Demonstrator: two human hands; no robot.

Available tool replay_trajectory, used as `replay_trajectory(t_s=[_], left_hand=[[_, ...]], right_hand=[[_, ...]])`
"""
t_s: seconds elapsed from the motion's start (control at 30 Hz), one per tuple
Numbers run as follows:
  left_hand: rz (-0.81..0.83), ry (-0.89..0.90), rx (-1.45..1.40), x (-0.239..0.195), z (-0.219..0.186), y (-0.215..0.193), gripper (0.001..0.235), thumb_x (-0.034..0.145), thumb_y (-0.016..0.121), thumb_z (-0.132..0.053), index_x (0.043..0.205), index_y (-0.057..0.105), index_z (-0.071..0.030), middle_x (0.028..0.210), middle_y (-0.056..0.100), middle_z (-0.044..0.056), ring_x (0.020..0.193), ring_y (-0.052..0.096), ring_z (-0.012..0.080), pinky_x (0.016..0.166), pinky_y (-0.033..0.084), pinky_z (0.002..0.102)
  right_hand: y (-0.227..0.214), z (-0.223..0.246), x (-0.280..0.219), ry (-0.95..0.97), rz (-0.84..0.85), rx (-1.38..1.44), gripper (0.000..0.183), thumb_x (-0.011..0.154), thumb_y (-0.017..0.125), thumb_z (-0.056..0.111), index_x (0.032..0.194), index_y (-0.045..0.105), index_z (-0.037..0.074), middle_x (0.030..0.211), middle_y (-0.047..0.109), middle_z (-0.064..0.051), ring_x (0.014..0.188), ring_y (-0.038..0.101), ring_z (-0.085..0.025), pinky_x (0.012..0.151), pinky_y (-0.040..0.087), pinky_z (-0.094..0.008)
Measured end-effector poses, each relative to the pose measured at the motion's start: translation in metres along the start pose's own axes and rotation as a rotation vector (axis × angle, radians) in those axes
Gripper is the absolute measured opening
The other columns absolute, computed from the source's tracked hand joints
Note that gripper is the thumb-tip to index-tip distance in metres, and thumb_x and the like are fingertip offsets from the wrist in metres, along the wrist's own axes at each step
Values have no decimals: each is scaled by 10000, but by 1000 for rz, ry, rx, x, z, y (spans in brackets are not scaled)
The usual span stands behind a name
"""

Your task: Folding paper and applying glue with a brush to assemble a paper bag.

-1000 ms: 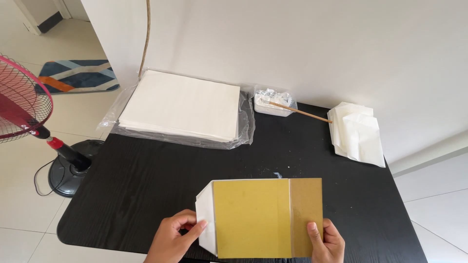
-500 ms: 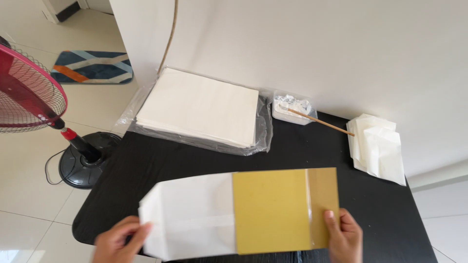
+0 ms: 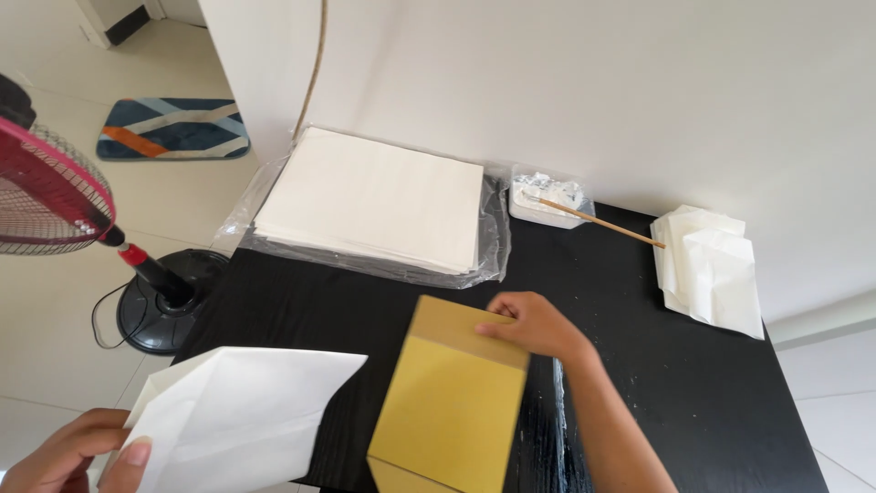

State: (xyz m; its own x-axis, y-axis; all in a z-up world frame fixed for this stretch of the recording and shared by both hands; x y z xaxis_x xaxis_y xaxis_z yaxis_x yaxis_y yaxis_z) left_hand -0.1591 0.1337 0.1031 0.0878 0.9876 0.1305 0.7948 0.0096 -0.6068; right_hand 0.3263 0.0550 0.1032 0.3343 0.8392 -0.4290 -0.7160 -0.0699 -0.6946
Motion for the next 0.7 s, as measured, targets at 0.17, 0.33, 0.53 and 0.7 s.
replay_trajectory(t_s=[0.17,0.33,0.53,0.7], left_hand=[[238,125,-101,3,-37,37,243,770,761,-239,649,816,-35,845,833,39,592,737,148,486,479,271],[504,650,-483,4,-101,129,180,829,739,-233,702,724,-106,829,740,31,611,698,82,561,505,182],[865,566,-535,-32,-161,223,255,878,728,-344,820,820,-113,852,777,3,709,745,131,618,551,255],[916,549,-422,-41,-169,259,603,850,743,-360,1414,618,-184,1431,683,12,1331,653,181,1102,485,389]], right_hand=[[17,-15,-33,-354,-299,104,551,970,551,481,1395,572,131,1418,556,-43,1344,505,-205,1078,415,-404],[9,-38,-113,-611,-206,529,949,926,383,812,1399,559,8,1349,629,-108,1198,619,-213,980,502,-375],[-12,-126,-162,-378,-441,343,86,895,765,185,926,811,119,841,787,23,732,694,-81,669,548,-244],[-68,-254,-171,198,-1044,405,60,906,756,155,953,791,168,940,748,29,805,638,-106,707,532,-271]])
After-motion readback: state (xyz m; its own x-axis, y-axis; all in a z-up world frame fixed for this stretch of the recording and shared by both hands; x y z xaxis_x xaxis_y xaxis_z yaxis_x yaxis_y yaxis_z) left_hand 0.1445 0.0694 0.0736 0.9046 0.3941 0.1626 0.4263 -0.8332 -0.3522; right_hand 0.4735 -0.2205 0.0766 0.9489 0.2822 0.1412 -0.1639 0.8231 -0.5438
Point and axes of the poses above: each hand's wrist, its own x-axis towards the middle knuckle, its own y-axis out of the palm, z = x × y, the point moved 1 cm from there along x, towards the middle knuckle
